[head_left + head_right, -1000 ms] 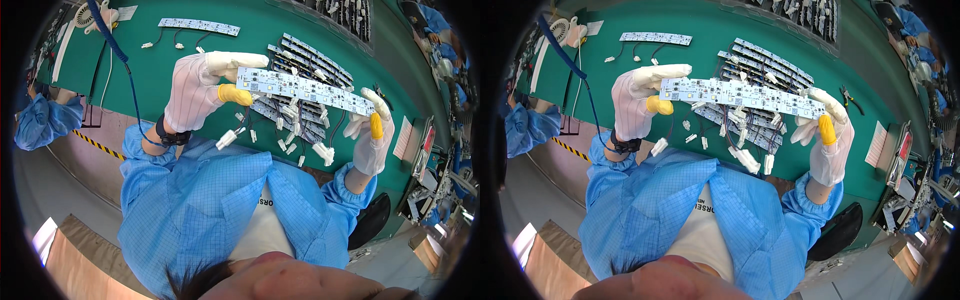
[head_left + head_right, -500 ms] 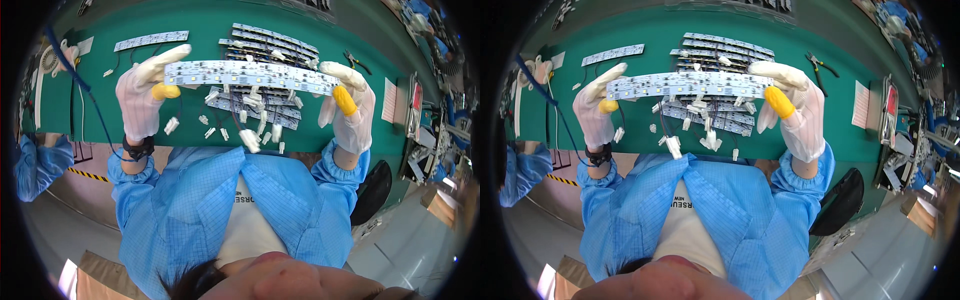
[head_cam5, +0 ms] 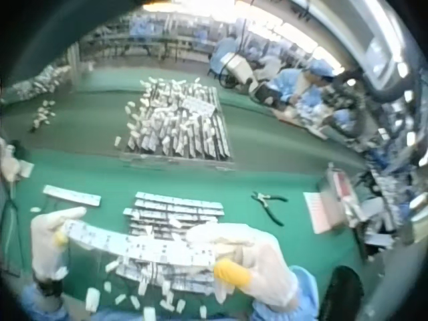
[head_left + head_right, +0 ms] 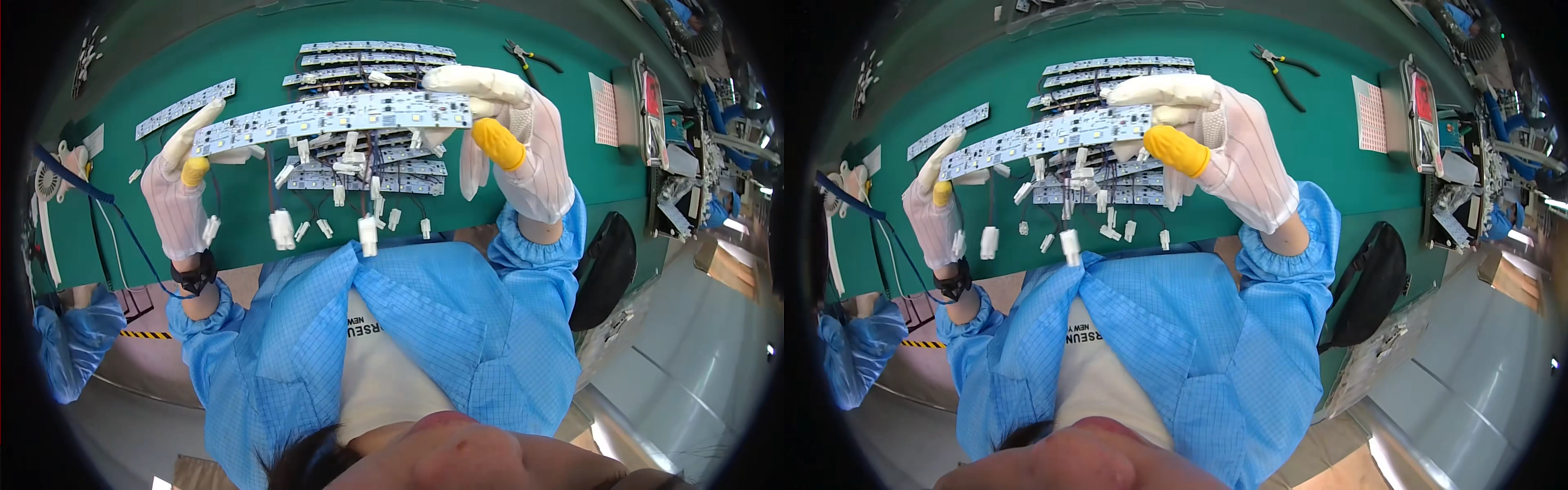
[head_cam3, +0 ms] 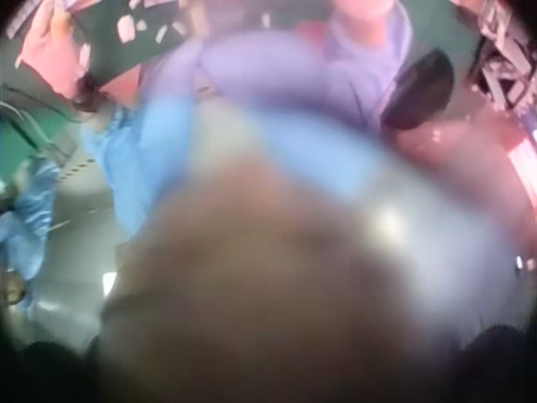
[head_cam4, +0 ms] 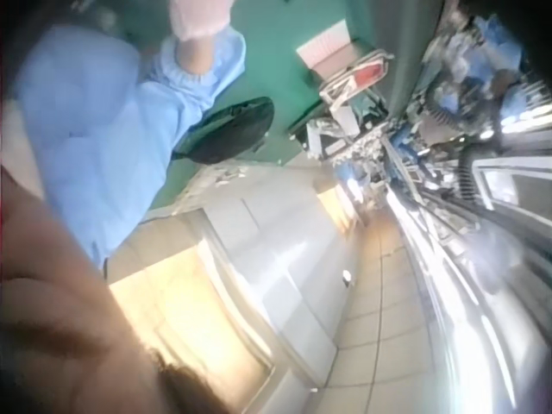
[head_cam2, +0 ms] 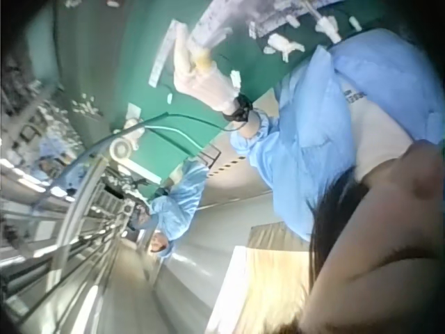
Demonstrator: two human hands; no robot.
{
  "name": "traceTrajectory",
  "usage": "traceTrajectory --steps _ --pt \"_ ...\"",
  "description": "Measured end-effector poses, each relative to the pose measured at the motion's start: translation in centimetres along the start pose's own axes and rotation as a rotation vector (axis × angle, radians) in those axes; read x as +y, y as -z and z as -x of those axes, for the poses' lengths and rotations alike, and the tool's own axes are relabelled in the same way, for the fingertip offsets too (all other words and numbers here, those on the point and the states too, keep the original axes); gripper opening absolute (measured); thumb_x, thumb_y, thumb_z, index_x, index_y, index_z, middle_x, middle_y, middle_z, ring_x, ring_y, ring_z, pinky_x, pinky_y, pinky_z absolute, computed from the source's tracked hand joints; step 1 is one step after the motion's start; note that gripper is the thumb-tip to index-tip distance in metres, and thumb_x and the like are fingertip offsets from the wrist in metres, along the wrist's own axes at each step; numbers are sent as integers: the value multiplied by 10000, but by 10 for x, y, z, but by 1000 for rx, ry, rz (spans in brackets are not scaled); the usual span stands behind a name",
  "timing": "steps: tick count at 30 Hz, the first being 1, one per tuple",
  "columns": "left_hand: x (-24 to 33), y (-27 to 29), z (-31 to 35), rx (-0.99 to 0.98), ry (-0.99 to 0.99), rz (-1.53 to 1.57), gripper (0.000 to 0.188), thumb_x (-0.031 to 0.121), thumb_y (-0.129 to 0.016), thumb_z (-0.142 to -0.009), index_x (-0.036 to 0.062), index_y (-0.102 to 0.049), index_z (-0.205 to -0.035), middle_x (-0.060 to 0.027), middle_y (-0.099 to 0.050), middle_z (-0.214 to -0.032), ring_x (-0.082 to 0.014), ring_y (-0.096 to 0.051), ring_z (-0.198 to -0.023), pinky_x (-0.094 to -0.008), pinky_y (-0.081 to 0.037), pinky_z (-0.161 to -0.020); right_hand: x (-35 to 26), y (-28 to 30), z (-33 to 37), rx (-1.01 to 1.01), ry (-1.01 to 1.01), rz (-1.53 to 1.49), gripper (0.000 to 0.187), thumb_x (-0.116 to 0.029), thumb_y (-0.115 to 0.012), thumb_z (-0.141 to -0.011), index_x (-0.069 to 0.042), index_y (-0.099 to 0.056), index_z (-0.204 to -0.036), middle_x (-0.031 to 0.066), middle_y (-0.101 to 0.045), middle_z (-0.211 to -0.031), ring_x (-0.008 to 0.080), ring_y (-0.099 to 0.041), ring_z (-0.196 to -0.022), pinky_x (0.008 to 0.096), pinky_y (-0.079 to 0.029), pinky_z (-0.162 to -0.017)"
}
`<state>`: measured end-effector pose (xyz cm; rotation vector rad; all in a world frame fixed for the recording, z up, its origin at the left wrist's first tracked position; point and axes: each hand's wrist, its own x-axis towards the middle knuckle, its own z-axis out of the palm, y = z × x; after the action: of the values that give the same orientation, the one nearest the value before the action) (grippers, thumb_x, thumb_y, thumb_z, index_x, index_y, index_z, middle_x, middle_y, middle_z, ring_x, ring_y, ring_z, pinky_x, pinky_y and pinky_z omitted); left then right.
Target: Assembling electronic components onto LED circuit board strips at a manual assembly station.
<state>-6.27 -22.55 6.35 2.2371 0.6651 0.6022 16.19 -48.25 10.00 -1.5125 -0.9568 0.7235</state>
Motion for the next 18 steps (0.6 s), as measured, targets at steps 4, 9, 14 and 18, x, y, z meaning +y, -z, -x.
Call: traceTrajectory --steps 4,9,14,18 --pt "6 -5 5 18 6 311 679 545 -633 -814 -9 -617 -1206 -80 -693 -1066 -101 -632 -853 -238 -496 -761 -5 -1 0 38 -77 -65 608 -438 -617 -862 45 -541 -1223 123 -679 -948 99 -623 -606 213 -481 -646" --pt "10 -2 9 89 -14 272 669 467 -707 -765 -47 -614 -1183 -116 -674 -1128 -129 -650 -895 -248 -503 -799 9 1 -5 63 -16 -35 548 -355 -629 -838 40 -554 -1211 119 -670 -963 98 -602 -625 188 -441 -601" --pt "29 -4 13 58 19 401 535 355 -733 -765 -35 -651 -1122 -105 -695 -1038 -139 -662 -859 -237 -508 -776 3 -4 -8 92 -93 5 599 -413 -608 -832 53 -559 -1205 51 -622 -730 64 -517 -557 177 -367 -595" --pt "30 1 15 35 -106 268 590 377 -743 -725 -31 -634 -1137 -124 -685 -934 -190 -664 -741 -268 -508 -682 16 -4 -15 109 -7 78 703 -532 -572 -823 55 -559 -1210 -1 -511 -521 53 -452 -481 171 -308 -561"
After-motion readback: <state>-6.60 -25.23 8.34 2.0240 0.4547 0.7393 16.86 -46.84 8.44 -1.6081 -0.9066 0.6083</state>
